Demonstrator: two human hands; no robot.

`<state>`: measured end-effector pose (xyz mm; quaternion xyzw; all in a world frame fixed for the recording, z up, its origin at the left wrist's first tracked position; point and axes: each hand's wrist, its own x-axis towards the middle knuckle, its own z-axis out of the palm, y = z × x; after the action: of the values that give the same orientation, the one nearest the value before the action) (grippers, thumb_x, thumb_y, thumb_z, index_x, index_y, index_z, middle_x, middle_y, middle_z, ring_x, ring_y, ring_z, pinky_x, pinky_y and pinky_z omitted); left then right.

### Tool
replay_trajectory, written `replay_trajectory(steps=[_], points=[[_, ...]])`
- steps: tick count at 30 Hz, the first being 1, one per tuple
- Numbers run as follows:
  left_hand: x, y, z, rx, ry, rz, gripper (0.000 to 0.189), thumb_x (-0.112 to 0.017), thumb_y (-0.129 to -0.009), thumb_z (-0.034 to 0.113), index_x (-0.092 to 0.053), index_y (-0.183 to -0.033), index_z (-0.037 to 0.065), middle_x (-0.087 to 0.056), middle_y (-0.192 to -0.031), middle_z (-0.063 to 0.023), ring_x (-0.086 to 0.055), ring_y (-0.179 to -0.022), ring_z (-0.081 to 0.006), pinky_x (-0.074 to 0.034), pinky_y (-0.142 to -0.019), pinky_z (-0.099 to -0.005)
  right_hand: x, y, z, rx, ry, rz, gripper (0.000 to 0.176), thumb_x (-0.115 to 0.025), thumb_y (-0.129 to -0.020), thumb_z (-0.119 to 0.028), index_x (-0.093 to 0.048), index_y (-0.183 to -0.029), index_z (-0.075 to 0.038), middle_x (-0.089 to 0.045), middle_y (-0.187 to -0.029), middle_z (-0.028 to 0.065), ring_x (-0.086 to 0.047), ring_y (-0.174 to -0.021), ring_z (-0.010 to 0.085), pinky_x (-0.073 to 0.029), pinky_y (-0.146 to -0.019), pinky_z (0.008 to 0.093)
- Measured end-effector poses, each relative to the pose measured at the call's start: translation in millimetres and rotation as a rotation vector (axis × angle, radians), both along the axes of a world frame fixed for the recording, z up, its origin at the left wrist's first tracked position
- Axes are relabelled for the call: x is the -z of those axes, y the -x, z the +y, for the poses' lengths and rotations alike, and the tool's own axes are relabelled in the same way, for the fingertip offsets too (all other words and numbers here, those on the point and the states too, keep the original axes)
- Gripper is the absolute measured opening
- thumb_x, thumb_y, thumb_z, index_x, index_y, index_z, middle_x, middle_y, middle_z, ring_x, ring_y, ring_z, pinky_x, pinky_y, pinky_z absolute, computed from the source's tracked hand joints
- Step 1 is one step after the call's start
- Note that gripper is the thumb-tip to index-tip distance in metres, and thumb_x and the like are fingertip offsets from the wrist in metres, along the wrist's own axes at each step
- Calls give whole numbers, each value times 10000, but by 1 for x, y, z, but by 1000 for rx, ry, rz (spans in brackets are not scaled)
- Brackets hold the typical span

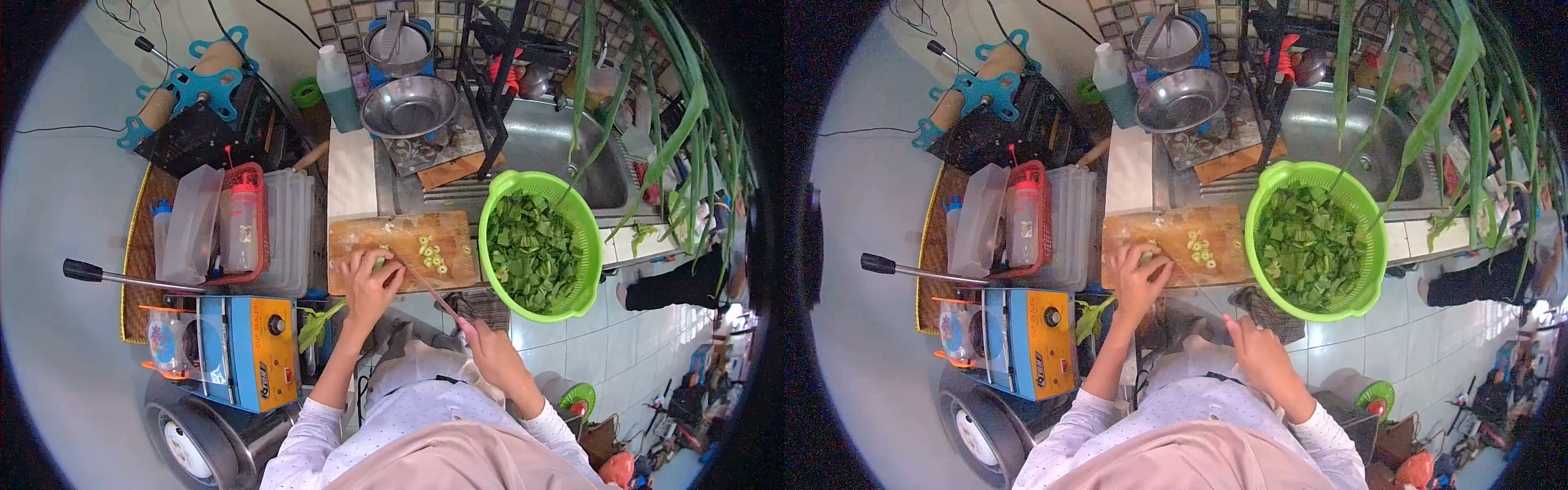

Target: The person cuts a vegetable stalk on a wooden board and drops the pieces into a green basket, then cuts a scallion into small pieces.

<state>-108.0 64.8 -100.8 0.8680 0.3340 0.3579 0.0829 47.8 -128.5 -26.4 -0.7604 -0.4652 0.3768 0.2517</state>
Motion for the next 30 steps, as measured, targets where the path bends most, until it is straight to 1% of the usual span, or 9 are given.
replay_trajectory(steps=[2,6,9,11,14,17,20,26,30], points=[[-1,0,0,1,8,3,113,-758,-669,164,-691,-759,146,-580,-969,31,-510,-959,-227,-351,-763,-409,-9,9,4,-40,79,-192,431,-381,-994,-355,-545,-895,31,-597,-658,285,-600,-634,474,-473,-569,560],[-3,0,-1,3,37,7,115,-754,-666,153,-689,-761,143,-581,-974,29,-506,-970,-233,-356,-790,-414,3,20,18,-46,92,-219,421,-362,-1000,-367,-504,-942,25,-594,-698,308,-566,-654,513,-431,-566,595],[-4,1,0,8,34,-1,110,-751,-676,161,-691,-767,144,-581,-974,25,-505,-970,-235,-357,-795,-413,12,20,24,-26,62,-199,457,-333,-1005,-383,-525,-931,25,-595,-708,306,-579,-672,502,-433,-590,585],[-3,0,1,15,25,-13,106,-750,-687,171,-692,-772,144,-581,-973,22,-505,-968,-234,-357,-795,-412,25,6,19,23,-12,-104,443,-362,-998,-359,-558,-916,29,-598,-693,299,-583,-678,504,-458,-614,575],[-3,1,0,1,20,-14,96,-739,-725,191,-701,-795,139,-583,-969,17,-504,-953,-232,-360,-791,-402,10,-4,11,41,2,42,450,-360,-998,-371,-559,-939,28,-592,-723,312,-564,-728,521,-434,-657,573],[-5,0,1,14,51,-11,100,-726,-754,203,-710,-823,133,-585,-965,11,-506,-930,-231,-367,-780,-391,4,0,10,120,-16,-10,463,-363,-996,-388,-557,-941,30,-586,-723,315,-563,-737,516,-425,-663,564],[-7,-1,1,-5,54,-18,98,-720,-761,190,-714,-834,125,-586,-957,1,-508,-917,-232,-373,-769,-387,-3,2,7,108,-7,19,456,-371,-995,-387,-556,-926,25,-584,-715,316,-562,-723,516,-425,-656,564],[-1,2,3,24,114,-111,109,-733,-745,172,-704,-820,98,-581,-938,-12,-530,-898,-237,-387,-770,-391,1,2,1,57,-31,14,442,-381,-996,-362,-544,-880,32,-582,-702,312,-562,-709,511,-426,-635,553],[-4,2,2,14,157,-125,189,-756,-715,154,-700,-882,85,-587,-942,-52,-561,-883,-254,-427,-766,-380,-5,4,1,67,3,32,443,-382,-996,-354,-540,-870,40,-580,-699,312,-561,-703,508,-422,-627,550]])
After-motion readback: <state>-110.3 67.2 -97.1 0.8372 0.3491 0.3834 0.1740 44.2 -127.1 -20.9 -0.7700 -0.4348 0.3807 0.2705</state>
